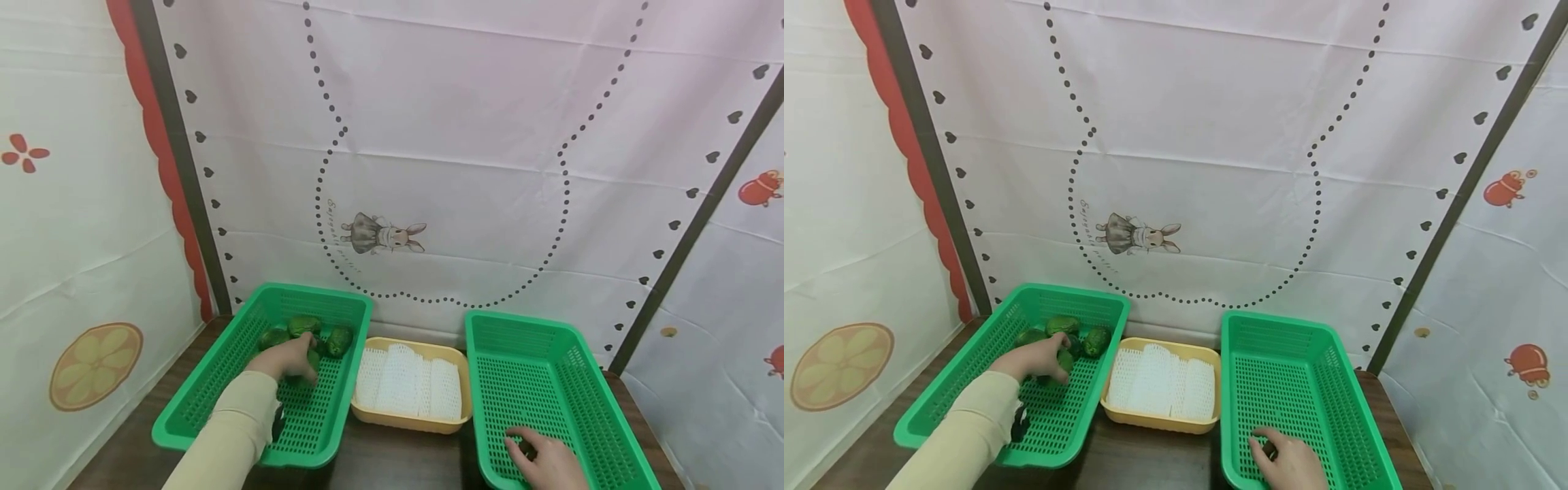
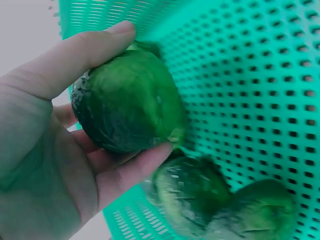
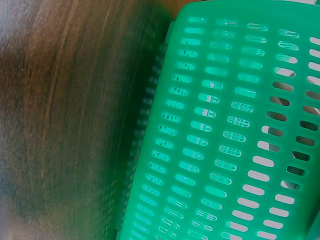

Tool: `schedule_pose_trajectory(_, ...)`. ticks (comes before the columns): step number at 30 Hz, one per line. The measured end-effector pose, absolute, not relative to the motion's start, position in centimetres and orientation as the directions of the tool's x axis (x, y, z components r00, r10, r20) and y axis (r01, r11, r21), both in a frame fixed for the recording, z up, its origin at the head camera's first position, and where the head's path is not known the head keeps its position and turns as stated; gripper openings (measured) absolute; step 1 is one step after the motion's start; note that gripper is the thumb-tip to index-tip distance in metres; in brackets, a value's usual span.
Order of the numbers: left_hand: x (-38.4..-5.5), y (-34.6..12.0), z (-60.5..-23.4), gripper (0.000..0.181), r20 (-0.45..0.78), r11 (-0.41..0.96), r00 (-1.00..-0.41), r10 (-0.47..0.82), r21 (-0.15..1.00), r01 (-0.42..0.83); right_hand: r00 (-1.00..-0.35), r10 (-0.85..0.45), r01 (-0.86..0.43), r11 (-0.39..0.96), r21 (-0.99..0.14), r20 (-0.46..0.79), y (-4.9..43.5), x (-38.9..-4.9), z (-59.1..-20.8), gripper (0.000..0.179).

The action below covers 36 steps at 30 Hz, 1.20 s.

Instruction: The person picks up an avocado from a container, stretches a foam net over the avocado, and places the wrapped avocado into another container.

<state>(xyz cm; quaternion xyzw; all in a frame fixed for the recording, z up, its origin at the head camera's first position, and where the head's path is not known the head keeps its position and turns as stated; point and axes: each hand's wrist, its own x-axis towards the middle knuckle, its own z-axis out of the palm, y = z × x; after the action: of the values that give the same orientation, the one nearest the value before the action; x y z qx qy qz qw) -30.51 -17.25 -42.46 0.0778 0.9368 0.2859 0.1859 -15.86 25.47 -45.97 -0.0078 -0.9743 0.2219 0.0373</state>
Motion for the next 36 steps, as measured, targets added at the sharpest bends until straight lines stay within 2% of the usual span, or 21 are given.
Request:
schedule_pose_trajectory(7, -30.5, -16.7, -40.8, 0.063, -0.219, 0.809, -0.93, 0.295, 0.575, 0.121, -0.997, 0.038, 0.006, 0.895, -0.445, 0.063, 25.5, -15.9, -45.9, 0.021)
schedule_pose_trajectory(15, -29.1, -15.8, -39.5, 0.059, -0.054, 0.764, -0.933, 0.355, 0.592, 0.256, -0.997, 0.044, 0.011, 0.892, -0.451, 0.064, 25.6, -15.9, -45.9, 0.02)
schedule_pose_trajectory(18, -28.3, -15.6, -39.5, 0.06, -0.011, 0.745, -0.929, 0.37, 0.601, 0.29, -0.993, 0.04, -0.012, 0.9, -0.436, 0.11, 25.5, -15.8, -46.1, 0.018)
schedule_pose_trajectory(20, -27.8, -15.6, -39.7, 0.06, 0.011, 0.738, -0.929, 0.37, 0.603, 0.301, -0.977, 0.026, -0.064, 0.911, -0.408, 0.21, 25.4, -15.6, -46.3, 0.013)
schedule_pose_trajectory(23, -27.0, -15.7, -40.0, 0.061, 0.029, 0.727, -0.929, 0.368, 0.614, 0.307, -0.901, -0.031, -0.186, 0.929, -0.32, 0.434, 25.4, -15.4, -46.8, 0.002)
schedule_pose_trajectory(27, -26.0, -15.6, -40.0, 0.066, 0.045, 0.695, -0.934, 0.355, 0.656, 0.296, -0.731, -0.127, -0.338, 0.921, -0.194, 0.671, 25.7, -15.3, -47.5, 0.01)
schedule_pose_trajectory(32, -24.7, -15.1, -39.4, 0.072, 0.065, 0.66, -0.947, 0.314, 0.702, 0.267, -0.54, -0.162, -0.442, 0.89, -0.114, 0.826, 26.2, -15.3, -47.9, 0.036)
schedule_pose_trajectory(34, -24.3, -14.8, -39.3, 0.069, 0.078, 0.659, -0.951, 0.298, 0.704, 0.265, -0.512, -0.127, -0.411, 0.905, -0.112, 0.85, 26.2, -15.0, -47.7, 0.039)
schedule_pose_trajectory(36, -23.9, -14.6, -39.3, 0.065, 0.097, 0.665, -0.952, 0.291, 0.695, 0.274, -0.547, -0.068, -0.343, 0.928, -0.149, 0.834, 25.9, -14.4, -47.3, 0.034)
